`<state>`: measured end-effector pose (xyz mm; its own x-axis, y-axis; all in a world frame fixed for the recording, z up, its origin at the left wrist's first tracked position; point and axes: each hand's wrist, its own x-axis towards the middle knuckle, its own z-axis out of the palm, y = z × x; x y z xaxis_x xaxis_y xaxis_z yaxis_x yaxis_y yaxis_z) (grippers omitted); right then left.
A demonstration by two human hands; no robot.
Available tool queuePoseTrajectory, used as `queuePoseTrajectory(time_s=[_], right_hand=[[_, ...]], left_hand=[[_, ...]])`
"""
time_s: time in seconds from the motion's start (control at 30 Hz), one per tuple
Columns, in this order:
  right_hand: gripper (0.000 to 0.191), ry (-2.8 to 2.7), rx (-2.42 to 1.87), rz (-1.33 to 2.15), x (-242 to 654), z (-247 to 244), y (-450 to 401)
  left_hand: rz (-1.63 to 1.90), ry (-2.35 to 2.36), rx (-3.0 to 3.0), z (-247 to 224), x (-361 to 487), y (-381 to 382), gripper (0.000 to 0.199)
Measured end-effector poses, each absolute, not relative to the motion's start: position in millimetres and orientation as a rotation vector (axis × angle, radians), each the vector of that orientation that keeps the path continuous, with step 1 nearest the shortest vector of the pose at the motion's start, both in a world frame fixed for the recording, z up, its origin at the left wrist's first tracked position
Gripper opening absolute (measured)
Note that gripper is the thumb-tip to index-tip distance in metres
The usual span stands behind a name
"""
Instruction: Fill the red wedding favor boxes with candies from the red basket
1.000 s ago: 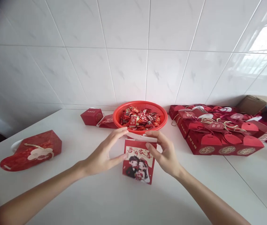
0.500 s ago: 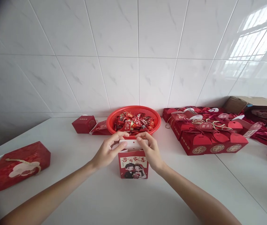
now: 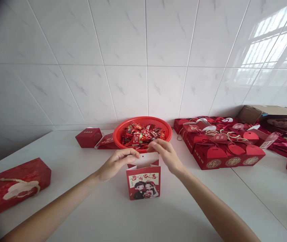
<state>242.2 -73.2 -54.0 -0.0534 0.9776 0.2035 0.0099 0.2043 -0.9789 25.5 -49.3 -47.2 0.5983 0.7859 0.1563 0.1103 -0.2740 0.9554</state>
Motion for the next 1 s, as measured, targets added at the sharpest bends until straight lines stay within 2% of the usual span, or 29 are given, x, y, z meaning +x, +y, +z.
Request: queuePoseTrajectory(time_s=[0.2,0.33,0.5,0.63,0.7,0.77,0.83,0.93,1.0], right_hand=[[0.027,-1.354,-1.11,0.629,283,-34,-20],[0.027,-1.716,-1.525,0.501,286,-36,9],[0.056,-2.13,-1.767,0.574,262,-45,28],[0.091,-2.184,-1.853,0.62,249,-52,44],[0.1,-2.17,-1.878,0.619,248,-56,50],[0.095,-2.127,-1.873,0.587,248,-59,54],[0.076,-2.055,-1.855,0.546,250,-63,55],[0.044,-1.922,-1.798,0.522,253,-69,57],[0.034,-1.82,-1.724,0.532,255,-73,60]], left_hand=[[0.729,0.588,1.871,-19,22,-24,0.022],[0.547,0.734,2.007,-15,27,14,0.032],[-0.109,1.002,2.26,-23,37,60,0.029],[-0.195,0.991,2.388,-28,47,77,0.06],[-0.236,1.048,2.468,-30,50,82,0.075],[-0.259,1.119,2.505,-34,51,85,0.087],[-0.242,1.193,2.523,-39,51,87,0.089],[-0.231,1.339,2.573,-47,52,89,0.07],[-0.224,1.385,2.58,-50,53,88,0.052]])
